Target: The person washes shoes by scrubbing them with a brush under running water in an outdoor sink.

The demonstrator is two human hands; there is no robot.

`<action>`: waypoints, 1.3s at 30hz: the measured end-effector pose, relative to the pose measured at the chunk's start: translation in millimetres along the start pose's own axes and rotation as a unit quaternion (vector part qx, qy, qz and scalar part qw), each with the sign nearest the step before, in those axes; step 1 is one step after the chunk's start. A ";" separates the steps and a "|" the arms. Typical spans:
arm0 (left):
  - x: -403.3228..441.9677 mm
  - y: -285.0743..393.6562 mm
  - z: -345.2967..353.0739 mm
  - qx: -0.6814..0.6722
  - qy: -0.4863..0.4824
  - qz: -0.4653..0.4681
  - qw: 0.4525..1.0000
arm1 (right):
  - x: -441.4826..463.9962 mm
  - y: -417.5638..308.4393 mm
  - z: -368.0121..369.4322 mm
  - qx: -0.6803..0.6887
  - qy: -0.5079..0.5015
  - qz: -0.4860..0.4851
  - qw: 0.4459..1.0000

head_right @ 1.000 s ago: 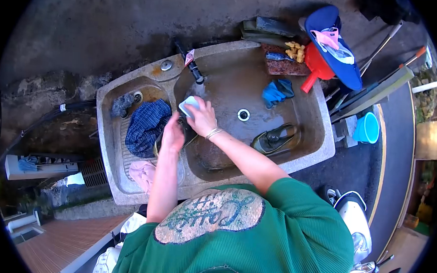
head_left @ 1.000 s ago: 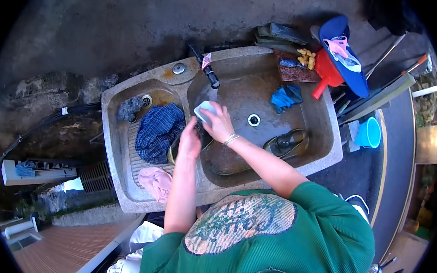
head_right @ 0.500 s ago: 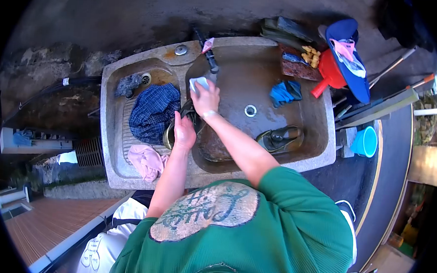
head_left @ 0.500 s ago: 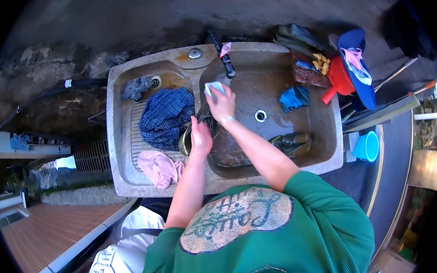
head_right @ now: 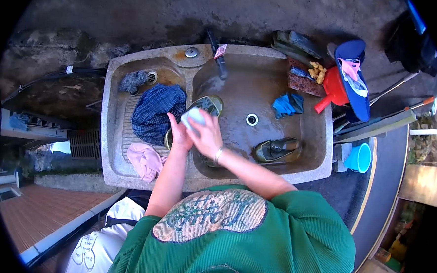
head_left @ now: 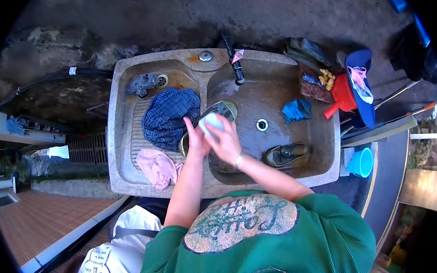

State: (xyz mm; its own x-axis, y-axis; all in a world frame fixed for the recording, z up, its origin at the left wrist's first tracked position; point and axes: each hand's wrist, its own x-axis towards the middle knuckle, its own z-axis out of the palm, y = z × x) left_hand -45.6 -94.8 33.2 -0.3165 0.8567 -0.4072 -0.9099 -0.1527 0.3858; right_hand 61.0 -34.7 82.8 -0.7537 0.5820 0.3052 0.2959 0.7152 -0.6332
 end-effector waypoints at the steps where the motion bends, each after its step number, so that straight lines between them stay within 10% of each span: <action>1: 6.5 -4.1 -11.8 -0.018 0.017 -0.036 0.999 | 6.2 4.5 1.8 -0.004 0.001 -0.001 1.000; 3: 3.9 -1.5 4.2 -0.012 0.012 0.027 0.999 | 27.1 9.7 12.8 -0.061 0.019 -0.069 0.996; 7: 1.5 0.6 9.0 0.020 -0.002 0.036 0.999 | 79.8 18.0 25.1 -0.094 0.009 0.121 0.988; 10: 0.7 3.1 5.8 -0.050 -0.012 0.037 0.998 | 28.0 5.2 9.0 -0.031 0.018 -0.014 0.999; 22: 3.6 4.6 28.7 0.095 0.014 -0.014 0.995 | 74.8 50.1 0.4 -0.069 0.076 0.040 0.994; 25: -2.2 10.9 56.4 0.471 0.012 0.009 0.882 | 49.2 64.0 -68.2 0.050 -0.007 0.107 0.993; 28: -6.9 29.2 108.4 0.749 0.009 0.108 0.654 | 26.8 70.4 -82.4 0.090 -0.013 0.154 0.984; 32: -15.7 46.1 137.4 0.895 0.038 0.000 0.445 | 7.1 49.2 -28.9 0.265 0.080 0.180 0.944; 36: -21.6 26.9 73.3 0.848 0.137 0.054 0.510 | -7.5 31.7 10.5 0.283 0.100 0.207 0.931; 39: 11.9 30.4 24.3 0.550 0.164 0.111 0.811 | -12.4 23.7 3.4 0.235 0.048 0.203 0.949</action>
State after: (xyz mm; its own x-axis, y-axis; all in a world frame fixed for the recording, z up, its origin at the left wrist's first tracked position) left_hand -70.5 -77.3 60.2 -0.6583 0.6634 -0.3557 -0.0878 0.4016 0.9116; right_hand 75.3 -26.3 61.6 -0.5699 0.8216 0.0165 0.2402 0.1857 -0.9528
